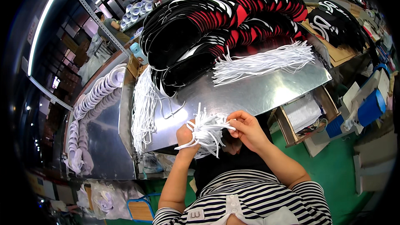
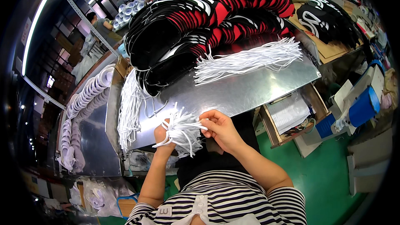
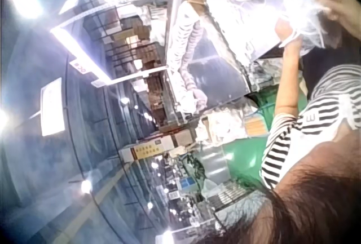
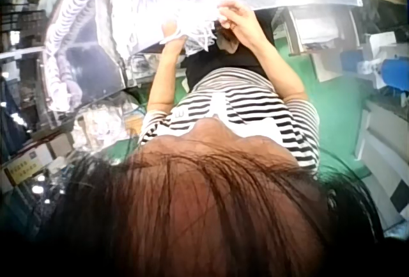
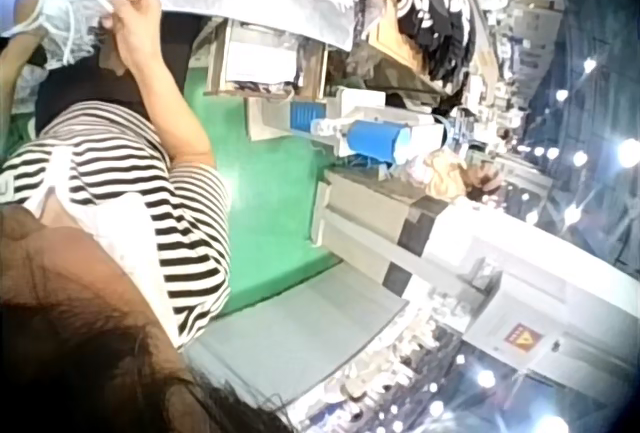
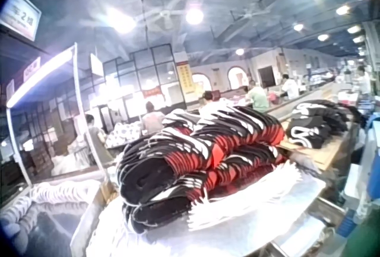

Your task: The person picks up a bundle of white elastic laces and separates them into smaller groups, pulling and wrapping individual laces around the bundles.

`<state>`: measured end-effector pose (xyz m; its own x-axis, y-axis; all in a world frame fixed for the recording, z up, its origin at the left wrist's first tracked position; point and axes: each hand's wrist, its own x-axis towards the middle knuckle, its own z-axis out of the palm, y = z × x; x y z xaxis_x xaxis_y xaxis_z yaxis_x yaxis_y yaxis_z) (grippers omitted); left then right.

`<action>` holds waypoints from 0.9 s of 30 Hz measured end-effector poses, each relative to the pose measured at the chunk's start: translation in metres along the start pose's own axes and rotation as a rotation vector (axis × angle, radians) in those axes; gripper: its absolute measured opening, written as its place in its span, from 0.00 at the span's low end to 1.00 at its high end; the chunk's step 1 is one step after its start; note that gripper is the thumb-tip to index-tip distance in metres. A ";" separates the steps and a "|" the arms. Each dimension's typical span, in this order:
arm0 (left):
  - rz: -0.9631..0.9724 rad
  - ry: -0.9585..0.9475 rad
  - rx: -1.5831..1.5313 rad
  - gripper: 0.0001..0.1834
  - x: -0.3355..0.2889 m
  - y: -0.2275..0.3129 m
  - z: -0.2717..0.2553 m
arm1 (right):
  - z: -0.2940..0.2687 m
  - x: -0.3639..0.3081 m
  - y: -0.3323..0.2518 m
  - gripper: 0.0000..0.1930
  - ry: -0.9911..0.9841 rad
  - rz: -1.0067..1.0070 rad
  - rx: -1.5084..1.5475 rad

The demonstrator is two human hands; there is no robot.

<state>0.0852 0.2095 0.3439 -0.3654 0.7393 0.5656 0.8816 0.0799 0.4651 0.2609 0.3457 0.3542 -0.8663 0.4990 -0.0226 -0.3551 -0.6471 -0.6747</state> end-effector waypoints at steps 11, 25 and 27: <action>0.042 0.051 0.150 0.11 0.005 -0.011 0.005 | -0.010 -0.029 0.013 0.07 -0.170 0.194 -0.232; -0.797 0.248 -0.852 0.11 0.004 -0.034 0.029 | 0.010 -0.061 0.015 0.06 -0.776 0.351 -0.349; -0.531 0.137 -0.891 0.15 0.010 -0.026 0.009 | 0.016 -0.068 0.009 0.05 -0.793 0.261 -0.333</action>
<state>0.0615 0.2209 0.3310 -0.7208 0.6672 0.1878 0.0785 -0.1907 0.9785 0.3106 0.2967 0.3619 -0.9368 -0.2654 0.2279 -0.0997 -0.4220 -0.9011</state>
